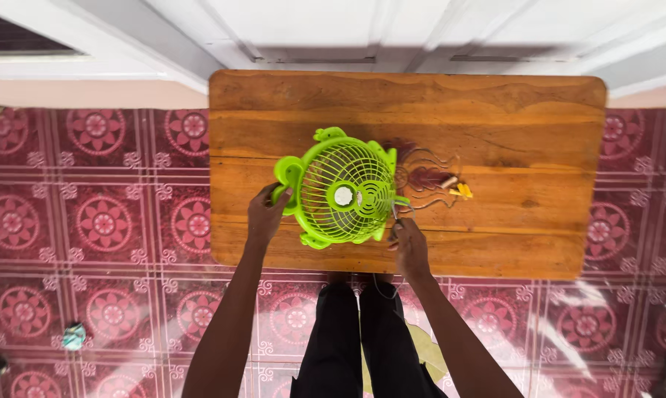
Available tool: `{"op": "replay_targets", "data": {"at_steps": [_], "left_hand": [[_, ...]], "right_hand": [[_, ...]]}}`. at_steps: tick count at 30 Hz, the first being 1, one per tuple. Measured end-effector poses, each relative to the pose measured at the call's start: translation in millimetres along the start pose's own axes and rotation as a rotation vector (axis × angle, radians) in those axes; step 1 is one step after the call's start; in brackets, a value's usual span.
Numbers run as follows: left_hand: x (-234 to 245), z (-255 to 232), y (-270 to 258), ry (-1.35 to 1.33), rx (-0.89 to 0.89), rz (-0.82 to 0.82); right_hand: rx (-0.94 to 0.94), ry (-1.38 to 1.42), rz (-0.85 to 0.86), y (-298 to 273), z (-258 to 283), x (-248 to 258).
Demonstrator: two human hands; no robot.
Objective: The person uses a screwdriver to tighten screws on the base of a green frog-shaped fan placed on a wooden table. The person rotates the fan to access different screw locations and secures the base components.
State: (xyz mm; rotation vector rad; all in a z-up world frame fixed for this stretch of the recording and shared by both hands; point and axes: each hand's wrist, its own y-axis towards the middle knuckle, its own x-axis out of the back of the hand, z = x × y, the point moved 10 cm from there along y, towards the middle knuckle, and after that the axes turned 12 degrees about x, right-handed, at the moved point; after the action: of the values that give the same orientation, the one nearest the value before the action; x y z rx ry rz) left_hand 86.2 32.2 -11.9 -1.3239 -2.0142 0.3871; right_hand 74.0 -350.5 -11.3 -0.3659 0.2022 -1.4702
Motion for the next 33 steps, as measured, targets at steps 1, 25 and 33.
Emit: {"op": "replay_targets", "data": {"at_steps": [1, 25, 33], "left_hand": [[-0.4, -14.4, -7.7, 0.036, -0.054, -0.025], [5.2, -179.4, -134.1, 0.526, -0.187, -0.449], [-26.3, -189.4, -126.0, 0.513, -0.076, -0.390]], "right_hand": [[-0.033, -0.035, -0.073, -2.4, -8.5, 16.8], [0.038, -0.795, -0.057, 60.4, -79.8, 83.0], [-0.016, -0.876, 0.014, 5.2, -100.2, 90.2]]}}
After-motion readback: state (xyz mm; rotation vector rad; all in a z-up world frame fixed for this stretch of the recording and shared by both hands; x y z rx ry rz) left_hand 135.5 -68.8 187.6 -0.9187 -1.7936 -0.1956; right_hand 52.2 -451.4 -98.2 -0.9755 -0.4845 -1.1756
